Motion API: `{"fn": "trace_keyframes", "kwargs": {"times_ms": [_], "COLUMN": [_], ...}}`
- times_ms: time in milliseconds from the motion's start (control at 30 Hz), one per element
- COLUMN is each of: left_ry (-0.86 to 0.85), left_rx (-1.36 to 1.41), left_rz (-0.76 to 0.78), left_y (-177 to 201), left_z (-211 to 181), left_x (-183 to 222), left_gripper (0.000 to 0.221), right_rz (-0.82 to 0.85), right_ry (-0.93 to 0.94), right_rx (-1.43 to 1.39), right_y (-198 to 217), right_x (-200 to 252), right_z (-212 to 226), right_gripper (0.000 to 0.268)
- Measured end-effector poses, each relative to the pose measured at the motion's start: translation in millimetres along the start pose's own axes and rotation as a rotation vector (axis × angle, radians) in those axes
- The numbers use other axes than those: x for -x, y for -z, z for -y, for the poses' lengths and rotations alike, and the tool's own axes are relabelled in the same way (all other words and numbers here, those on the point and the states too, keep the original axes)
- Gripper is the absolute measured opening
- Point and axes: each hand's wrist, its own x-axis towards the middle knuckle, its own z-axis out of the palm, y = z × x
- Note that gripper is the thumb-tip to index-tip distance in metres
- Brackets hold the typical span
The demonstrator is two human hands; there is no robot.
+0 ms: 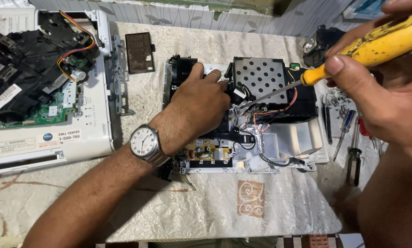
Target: Reinstalling a circuit board into an electronic device by connecting wire harnesses and securing it with screws using a screwdriver.
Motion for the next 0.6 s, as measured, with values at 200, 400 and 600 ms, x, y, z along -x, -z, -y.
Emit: {"fn": "trace_keyframes", "kwargs": {"times_ms": [200,400,600], "left_ry": [0.015,0.01,0.001], "left_rx": [0.061,0.0,0.041], "left_rz": [0.032,0.017,0.03], "left_y": [5,0,1], "left_z": [-3,0,-1], "left_x": [2,-2,-3], "left_gripper": [0.029,0.029,0.026], "right_rz": [-0.039,-0.023,-0.019], "right_ry": [-0.021,0.084,0.1], "right_rx": [0.017,0.085,0.042], "right_y": [-12,-19,-22], "right_x": [-4,-9,-11], "right_z": [16,10,10], "right_gripper": [0.051,0.051,0.05]}}
